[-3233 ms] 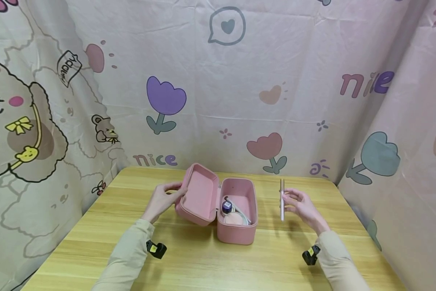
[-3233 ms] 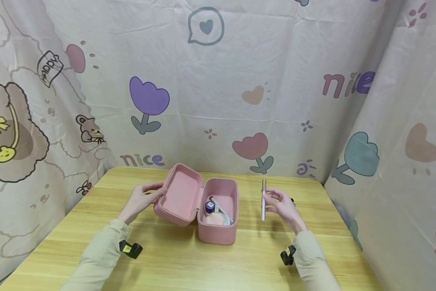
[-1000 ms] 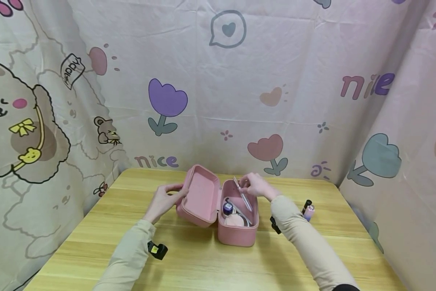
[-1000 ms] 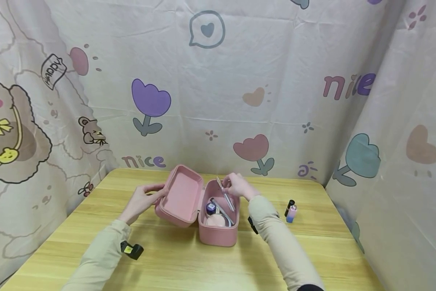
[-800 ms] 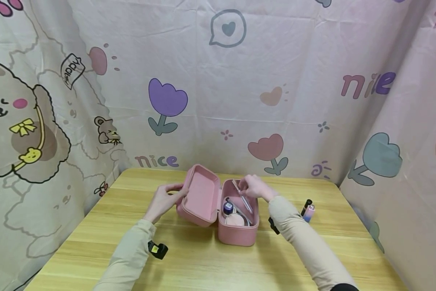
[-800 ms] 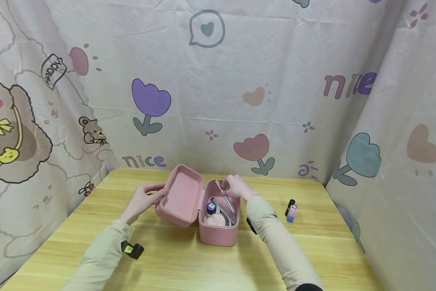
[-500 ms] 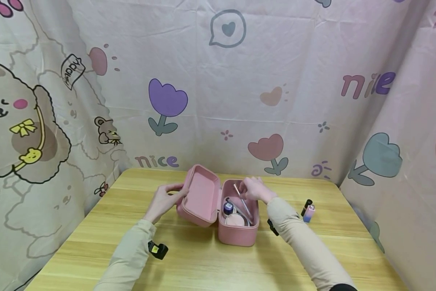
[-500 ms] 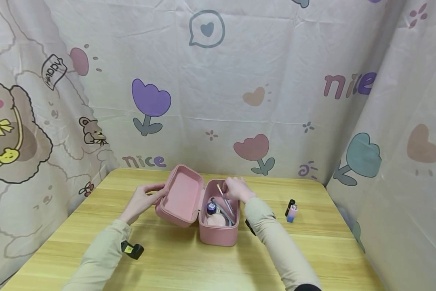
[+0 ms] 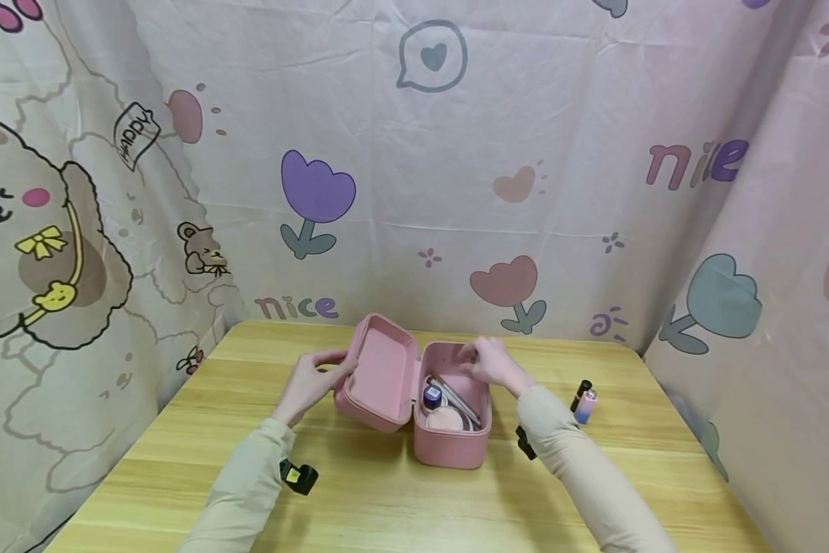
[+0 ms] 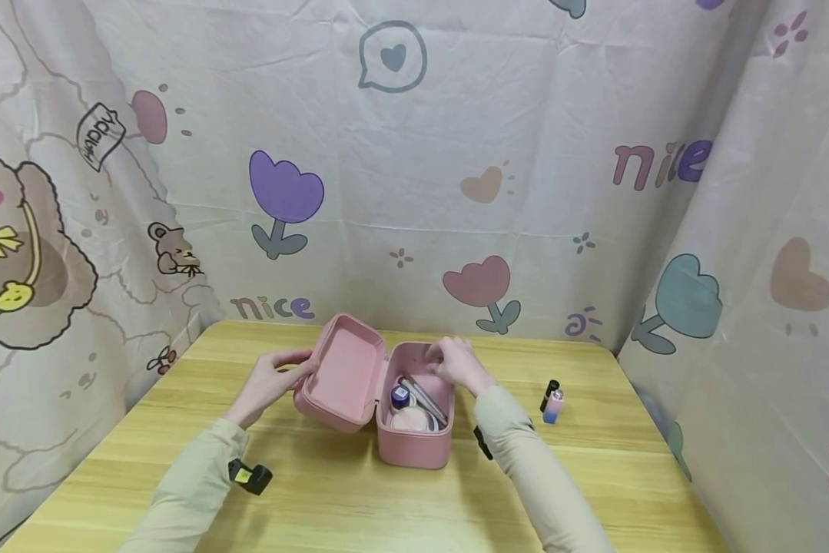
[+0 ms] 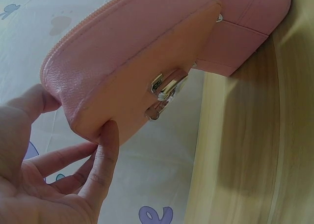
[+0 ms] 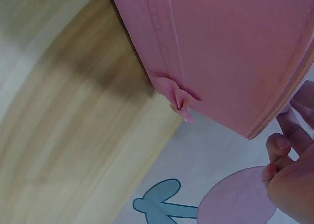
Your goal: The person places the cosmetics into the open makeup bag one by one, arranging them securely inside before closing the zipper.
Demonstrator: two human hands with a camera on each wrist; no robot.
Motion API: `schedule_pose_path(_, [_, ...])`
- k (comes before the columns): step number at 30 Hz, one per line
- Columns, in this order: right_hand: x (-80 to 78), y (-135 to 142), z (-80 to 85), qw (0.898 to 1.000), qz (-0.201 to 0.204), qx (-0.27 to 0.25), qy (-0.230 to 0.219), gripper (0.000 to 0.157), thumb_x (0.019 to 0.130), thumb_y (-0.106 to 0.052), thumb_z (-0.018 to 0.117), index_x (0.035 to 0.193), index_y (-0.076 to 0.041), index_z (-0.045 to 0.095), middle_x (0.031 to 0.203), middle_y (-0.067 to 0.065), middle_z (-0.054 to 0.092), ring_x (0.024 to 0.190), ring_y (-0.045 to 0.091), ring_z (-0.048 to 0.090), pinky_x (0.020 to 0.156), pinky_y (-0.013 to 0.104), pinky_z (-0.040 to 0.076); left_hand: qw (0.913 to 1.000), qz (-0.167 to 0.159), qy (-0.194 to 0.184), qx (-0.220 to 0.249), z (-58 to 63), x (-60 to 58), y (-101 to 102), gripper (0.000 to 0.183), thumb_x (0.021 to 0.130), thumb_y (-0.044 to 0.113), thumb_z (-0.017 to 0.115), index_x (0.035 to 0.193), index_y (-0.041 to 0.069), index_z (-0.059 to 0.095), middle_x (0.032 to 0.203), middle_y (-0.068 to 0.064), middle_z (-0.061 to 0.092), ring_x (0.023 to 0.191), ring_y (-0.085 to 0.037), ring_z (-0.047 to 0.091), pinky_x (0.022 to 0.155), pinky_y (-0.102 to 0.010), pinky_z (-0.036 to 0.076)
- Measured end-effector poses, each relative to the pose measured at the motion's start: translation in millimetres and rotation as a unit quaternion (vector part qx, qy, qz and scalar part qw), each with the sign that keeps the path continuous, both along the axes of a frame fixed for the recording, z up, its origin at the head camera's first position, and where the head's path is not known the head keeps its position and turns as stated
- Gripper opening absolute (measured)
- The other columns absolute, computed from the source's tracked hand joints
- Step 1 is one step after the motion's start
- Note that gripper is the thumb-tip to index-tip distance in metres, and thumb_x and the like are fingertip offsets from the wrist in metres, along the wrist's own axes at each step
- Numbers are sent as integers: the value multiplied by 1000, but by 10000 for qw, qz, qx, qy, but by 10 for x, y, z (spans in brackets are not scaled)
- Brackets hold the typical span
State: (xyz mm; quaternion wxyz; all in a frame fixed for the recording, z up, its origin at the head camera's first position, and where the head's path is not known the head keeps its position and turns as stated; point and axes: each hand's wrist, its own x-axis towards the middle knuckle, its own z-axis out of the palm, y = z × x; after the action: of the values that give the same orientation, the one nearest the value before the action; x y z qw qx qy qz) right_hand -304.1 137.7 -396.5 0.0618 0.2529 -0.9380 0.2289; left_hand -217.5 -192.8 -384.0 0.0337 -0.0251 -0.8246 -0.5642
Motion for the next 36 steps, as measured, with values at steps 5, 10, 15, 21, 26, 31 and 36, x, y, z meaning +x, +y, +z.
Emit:
schedule_pose_path(5, [69, 58, -42, 9975, -99, -692, -138, 22, 85, -9, 76, 105, 0, 76, 85, 9, 74, 71, 11, 59, 65, 24, 49, 10000, 28, -23, -13, -9, -5, 1, 53, 93, 30, 72, 135, 0, 61, 132, -21, 65, 95, -14, 66, 73, -21, 56])
schedule_pose_path(10, [113, 98, -109, 9907, -320, -1310, -186, 22, 86, -8, 75, 107, -2, 76, 91, 10, 75, 82, 19, 63, 78, 34, 53, 10000, 44, -10, -30, -17, -9, 0, 53, 93, 31, 72, 135, 0, 61, 132, -21, 66, 96, -14, 67, 73, -21, 56])
schedule_pose_path(15, [144, 147, -177, 9774, -307, -2080, -202, 23, 86, -3, 73, 109, 1, 74, 99, 15, 76, 96, 26, 66, 101, 53, 51, 10000, 31, -20, 0, -24, -17, -3, 53, 94, 30, 72, 136, -1, 61, 132, -22, 65, 96, -14, 67, 73, -21, 57])
schedule_pose_path(21, [215, 197, -231, 9641, -373, -2628, -26, 23, 88, -4, 74, 110, 2, 74, 94, 13, 73, 91, 14, 62, 105, 51, 50, 10000, 38, -23, 40, -16, -1, 0, 54, 93, 30, 72, 136, -1, 60, 132, -22, 65, 95, -14, 67, 73, -21, 57])
schedule_pose_path(26, [320, 220, -271, 9509, -620, -3025, 206, 24, 87, -6, 76, 111, 0, 74, 87, 11, 68, 85, 12, 51, 88, 32, 46, 10000, 27, -1, 3, -19, -6, -8, 53, 94, 30, 72, 135, 0, 61, 131, -21, 66, 95, -14, 67, 74, -21, 57])
schedule_pose_path(31, [400, 247, -355, 9294, -924, -3519, 627, 26, 85, -5, 78, 110, 1, 74, 88, 16, 65, 81, 22, 46, 75, 28, 34, 10000, 61, -40, 1, -43, -28, -16, 50, 93, 30, 72, 134, 1, 63, 130, -20, 67, 94, -13, 67, 74, -22, 57])
schedule_pose_path(36, [449, 282, -438, 9006, -1300, -3947, 1274, 30, 82, 1, 78, 111, 1, 73, 93, 18, 66, 83, 20, 50, 77, 32, 35, 10000, 84, -53, 10, -63, -43, -15, 50, 93, 30, 72, 133, 2, 63, 129, -20, 67, 95, -14, 67, 75, -22, 58])
